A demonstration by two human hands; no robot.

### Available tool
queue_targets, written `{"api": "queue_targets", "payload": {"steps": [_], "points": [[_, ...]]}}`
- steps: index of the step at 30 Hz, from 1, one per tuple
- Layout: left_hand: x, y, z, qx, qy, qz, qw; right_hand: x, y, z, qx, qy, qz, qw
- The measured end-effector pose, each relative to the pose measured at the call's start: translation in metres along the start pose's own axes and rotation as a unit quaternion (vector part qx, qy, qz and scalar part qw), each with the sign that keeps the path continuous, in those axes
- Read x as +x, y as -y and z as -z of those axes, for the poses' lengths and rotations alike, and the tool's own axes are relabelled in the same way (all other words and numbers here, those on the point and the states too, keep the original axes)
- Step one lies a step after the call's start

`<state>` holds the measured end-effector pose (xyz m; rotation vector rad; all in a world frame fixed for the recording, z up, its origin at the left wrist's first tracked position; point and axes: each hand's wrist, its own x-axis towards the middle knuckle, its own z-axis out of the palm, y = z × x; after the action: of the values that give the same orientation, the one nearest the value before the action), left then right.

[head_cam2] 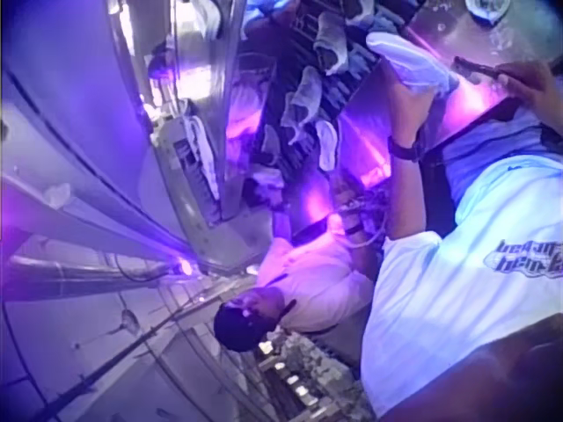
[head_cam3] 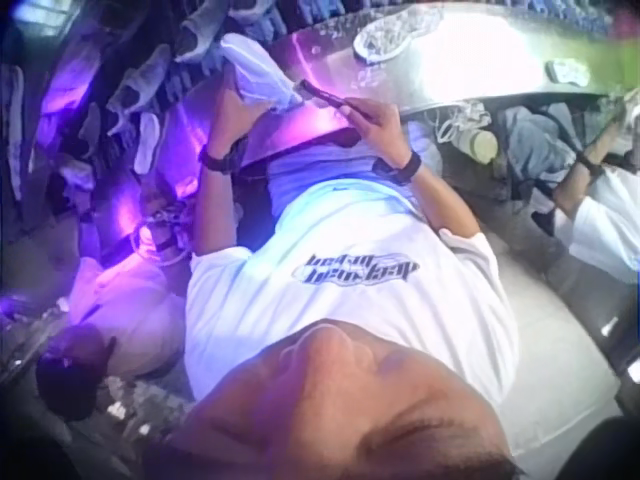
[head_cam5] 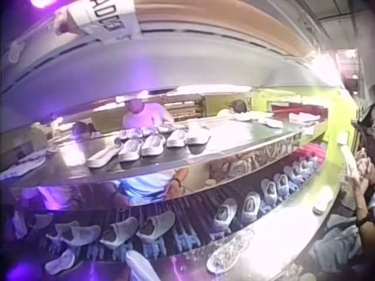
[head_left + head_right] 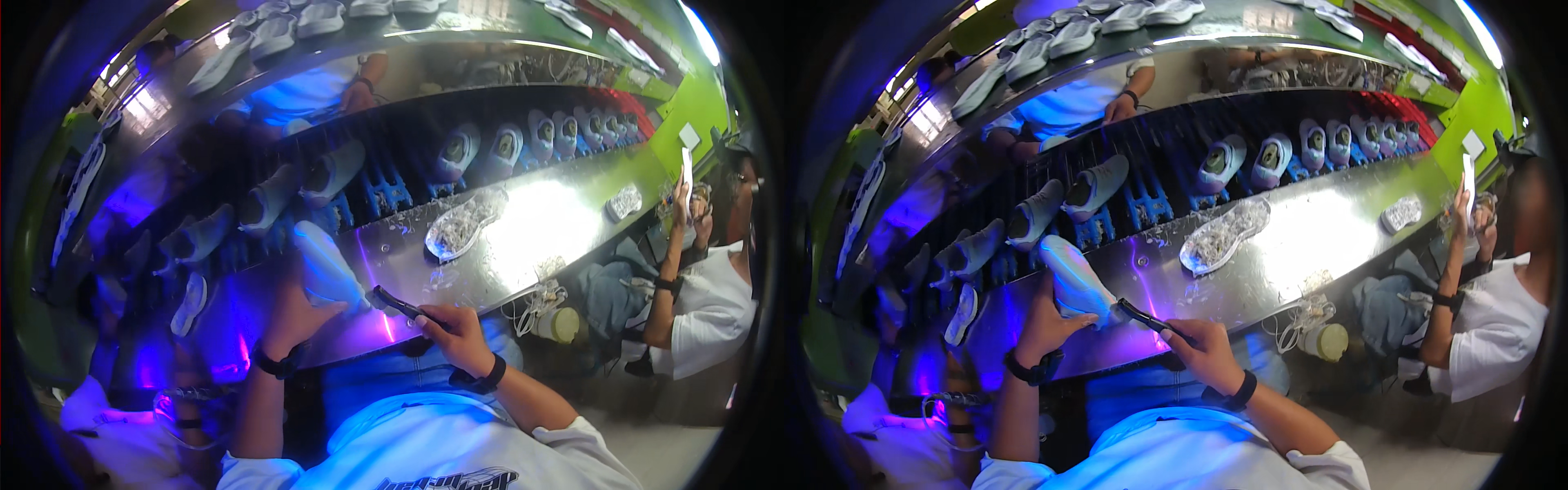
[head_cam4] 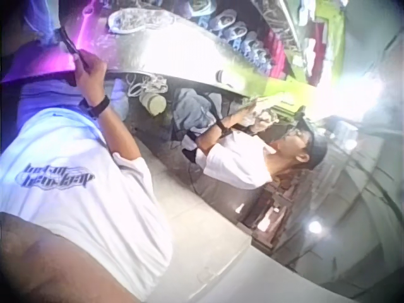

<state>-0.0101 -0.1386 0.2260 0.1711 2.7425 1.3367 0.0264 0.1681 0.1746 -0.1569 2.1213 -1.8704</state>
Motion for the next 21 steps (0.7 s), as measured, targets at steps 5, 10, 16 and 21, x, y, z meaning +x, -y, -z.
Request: {"api": "queue_targets", "payload": {"steps": [5, 10, 16, 21], "points": [[-0.028, -0.011, -0.015, -0.309, 0.002, 0.088, 0.947, -0.007, 0.043, 0.015, 0.023, 0.003, 0.002, 1.000], [-0.069, -0.033, -0.027, -0.337, -0.001, 0.065, 0.939, -0.011, 0.079, 0.010, -0.064, -0.030, 0.107, 0.992], [-0.081, -0.059, -0.021, -0.351, 0.015, 0.082, 0.933, -0.034, 0.087, 0.014, -0.145, -0.015, 0.184, 0.972], [-0.087, -0.063, -0.016, -0.295, 0.034, 0.048, 0.954, -0.033, 0.095, 0.016, -0.201, -0.045, 0.179, 0.962]]}}
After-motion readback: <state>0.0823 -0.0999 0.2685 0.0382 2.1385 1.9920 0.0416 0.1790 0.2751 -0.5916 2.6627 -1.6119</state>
